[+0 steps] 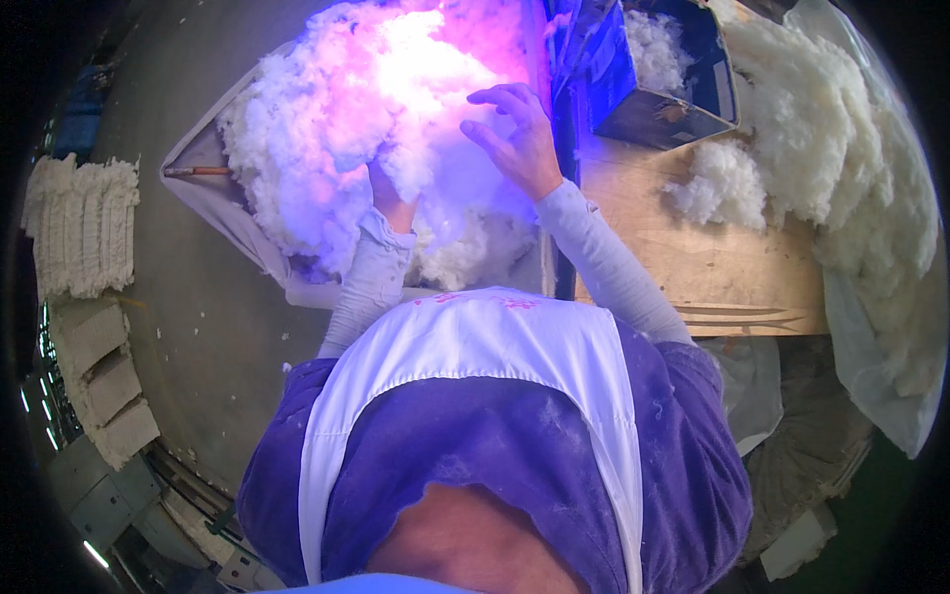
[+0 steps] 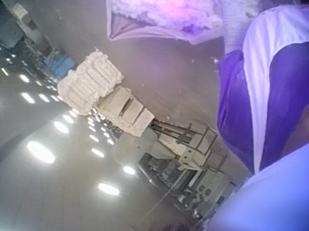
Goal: The person repeatedly picks up handfuls of white cotton from a large pile, fluffs and separates the fibers by hand, and places the cotton into a blue bin. The task is performed continuously under a purple light.
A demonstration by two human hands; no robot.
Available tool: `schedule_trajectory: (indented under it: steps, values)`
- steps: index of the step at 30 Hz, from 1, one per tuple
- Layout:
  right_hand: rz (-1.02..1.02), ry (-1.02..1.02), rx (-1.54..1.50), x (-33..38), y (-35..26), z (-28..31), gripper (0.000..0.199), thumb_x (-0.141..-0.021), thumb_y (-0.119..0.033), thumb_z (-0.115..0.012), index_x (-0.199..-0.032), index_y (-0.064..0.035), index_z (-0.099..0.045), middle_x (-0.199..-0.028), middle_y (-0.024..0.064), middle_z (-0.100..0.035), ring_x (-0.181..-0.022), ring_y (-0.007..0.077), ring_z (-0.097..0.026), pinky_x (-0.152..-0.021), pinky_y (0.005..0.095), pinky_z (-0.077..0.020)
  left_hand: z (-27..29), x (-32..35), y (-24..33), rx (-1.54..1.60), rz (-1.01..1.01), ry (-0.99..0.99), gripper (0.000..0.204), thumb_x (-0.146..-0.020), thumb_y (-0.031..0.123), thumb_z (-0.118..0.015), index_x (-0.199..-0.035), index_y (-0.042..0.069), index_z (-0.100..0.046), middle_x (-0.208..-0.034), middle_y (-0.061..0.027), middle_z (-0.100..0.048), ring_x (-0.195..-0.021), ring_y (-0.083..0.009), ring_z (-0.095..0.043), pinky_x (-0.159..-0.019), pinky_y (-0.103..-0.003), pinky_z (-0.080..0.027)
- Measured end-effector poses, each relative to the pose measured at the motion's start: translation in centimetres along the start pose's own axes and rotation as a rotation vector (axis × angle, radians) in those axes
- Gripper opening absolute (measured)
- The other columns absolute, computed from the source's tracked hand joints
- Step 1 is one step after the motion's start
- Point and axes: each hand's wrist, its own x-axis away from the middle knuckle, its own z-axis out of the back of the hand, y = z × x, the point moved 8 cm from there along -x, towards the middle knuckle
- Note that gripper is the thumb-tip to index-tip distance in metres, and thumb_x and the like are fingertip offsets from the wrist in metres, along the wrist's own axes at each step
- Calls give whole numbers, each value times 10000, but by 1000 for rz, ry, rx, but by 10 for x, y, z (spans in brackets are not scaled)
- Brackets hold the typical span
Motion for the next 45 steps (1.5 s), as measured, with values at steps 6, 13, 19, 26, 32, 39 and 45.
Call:
schedule_trajectory:
  steps: [6, 13, 19, 26, 32, 39, 45]
  values:
    - [184, 87, 123, 1, -13, -7, 175, -689, -163, -727, -805, -67, -640, -936, 85, -589, -892, 219, -545, -791, 334, -419, 6, 8, 7, -79, -60, 340, 397, -905, 102, -349, -1285, -10, -365, -1010, -90, -535, -851, -150, -547, -768, -253, -460]
    - [228, 59, 296, 1, -30, -17, 135, -632, -194, -730, -732, -150, -653, -890, 23, -578, -870, 228, -518, -783, 383, -375, -6, 12, -14, 592, 164, 283, 401, -889, 177, -410, -1261, 30, -386, -677, 14, -469, -459, -70, -426, -426, -216, -405]
    - [177, 57, 372, 4, -28, -21, 134, -636, -210, -723, -741, -160, -656, -904, 19, -572, -891, 234, -514, -787, 384, -367, -22, 18, -12, 542, 171, 256, 425, -886, 223, -443, -1264, 36, -387, -736, -8, -493, -508, -71, -465, -445, -215, -422]
    - [136, 28, 369, 4, -23, -23, 115, -642, -198, -717, -727, -146, -659, -885, 31, -584, -872, 238, -522, -795, 374, -369, -34, 19, -6, 401, 149, 184, 380, -889, 253, -452, -1203, 39, -424, -774, -13, -500, -578, -71, -493, -483, -210, -435]
    - [181, 75, 227, 4, -26, -14, 120, -639, -97, -720, -735, -82, -650, -822, 55, -598, -827, 238, -553, -749, 343, -409, -26, 18, -10, 675, 253, 166, 235, -904, 266, -446, -1030, 73, -491, -720, 28, -485, -552, -59, -474, -466, -205, -416]
    - [111, 175, 64, -3, -13, 31, 96, -650, -91, -713, -736, -84, -669, -825, 52, -614, -827, 209, -553, -766, 308, -415, 46, 9, -29, 666, 99, 187, 328, -912, 333, -385, -1039, 63, -521, -751, -19, -527, -566, -115, -506, -469, -258, -434]
    - [153, 523, 221, -28, 24, 149, 120, -707, -49, -708, -808, -8, -658, -802, 35, -604, -779, 103, -555, -715, 232, -434, 111, 33, -2, -42, -67, 309, 359, -918, 316, -361, -1093, 49, -526, -819, -34, -555, -630, -138, -523, -535, -272, -437]
